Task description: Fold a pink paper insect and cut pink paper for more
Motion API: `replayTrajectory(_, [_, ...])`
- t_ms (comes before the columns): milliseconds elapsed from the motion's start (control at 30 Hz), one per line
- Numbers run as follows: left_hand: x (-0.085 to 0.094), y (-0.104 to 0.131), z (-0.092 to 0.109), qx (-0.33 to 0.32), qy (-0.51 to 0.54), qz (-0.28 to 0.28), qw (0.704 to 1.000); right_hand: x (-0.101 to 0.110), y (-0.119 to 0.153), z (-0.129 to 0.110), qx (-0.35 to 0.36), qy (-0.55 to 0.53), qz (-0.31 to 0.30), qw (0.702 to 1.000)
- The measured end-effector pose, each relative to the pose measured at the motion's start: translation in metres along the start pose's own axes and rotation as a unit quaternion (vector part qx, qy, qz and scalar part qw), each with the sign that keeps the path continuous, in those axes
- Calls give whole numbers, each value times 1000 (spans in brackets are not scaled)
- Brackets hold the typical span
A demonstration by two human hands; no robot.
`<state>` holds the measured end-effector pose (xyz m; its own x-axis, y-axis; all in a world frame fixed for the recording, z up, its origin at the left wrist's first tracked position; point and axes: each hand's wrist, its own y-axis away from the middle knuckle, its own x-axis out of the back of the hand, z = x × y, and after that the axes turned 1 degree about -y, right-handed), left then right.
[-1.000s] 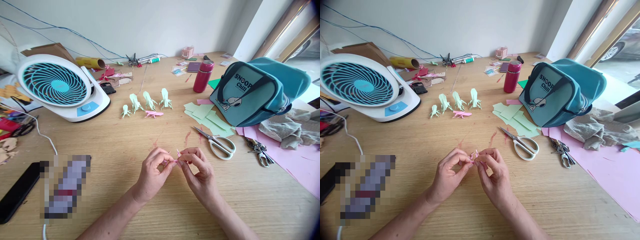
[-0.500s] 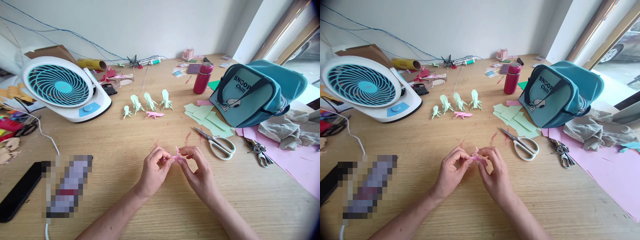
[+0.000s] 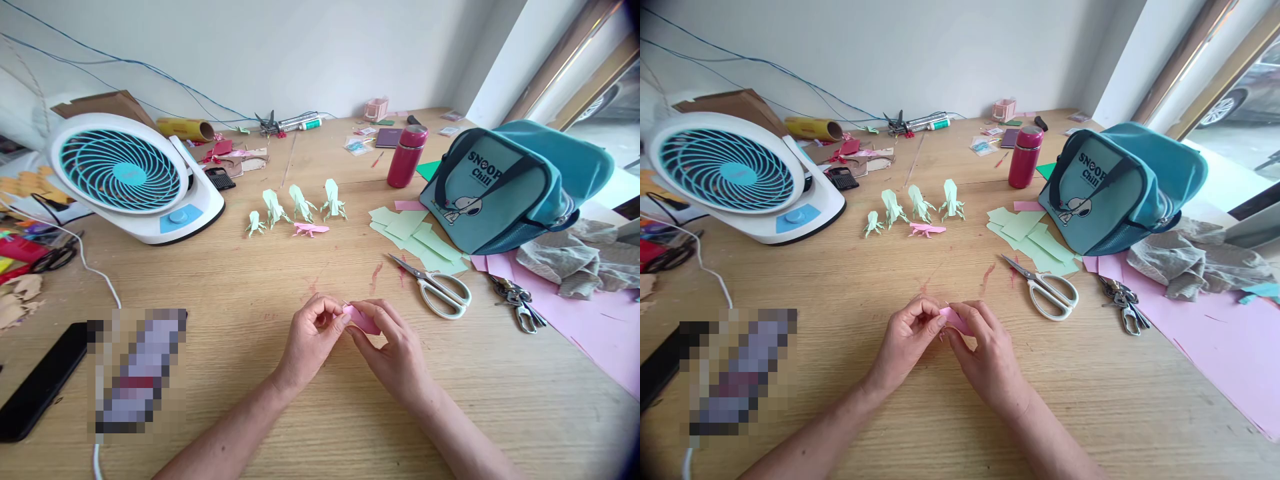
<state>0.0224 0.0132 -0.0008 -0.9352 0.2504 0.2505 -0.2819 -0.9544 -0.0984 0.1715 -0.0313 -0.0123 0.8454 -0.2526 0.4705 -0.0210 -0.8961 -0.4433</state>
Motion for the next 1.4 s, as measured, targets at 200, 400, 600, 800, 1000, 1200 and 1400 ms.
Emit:
replayTrajectory(200, [0, 2, -2, 45, 15, -17, 999, -1, 2, 4, -9, 1, -12, 1000])
replayTrajectory(400, [1, 3, -4, 47, 33, -23, 998, 1, 0, 0, -28, -50, -2, 998])
replayTrajectory(600, [26, -10, -3, -34, -61, -28, 997, 6, -2, 3, -50, -66, 10, 997])
replayTrajectory(800, [50, -28, -13, -165, -245, -148, 944, 12, -4, 7, -68, -60, 21, 996])
replayTrajectory(1000, [41, -25, -23, -176, -292, -192, 920, 13, -4, 8, -68, -60, 9, 996])
replayTrajectory(1200, [47, -28, -25, -161, -249, -153, 943, 14, -5, 10, -67, -53, 4, 996])
replayTrajectory(1400, [57, -28, -13, -151, -185, -129, 962, 16, -5, 12, -50, -1, -38, 998])
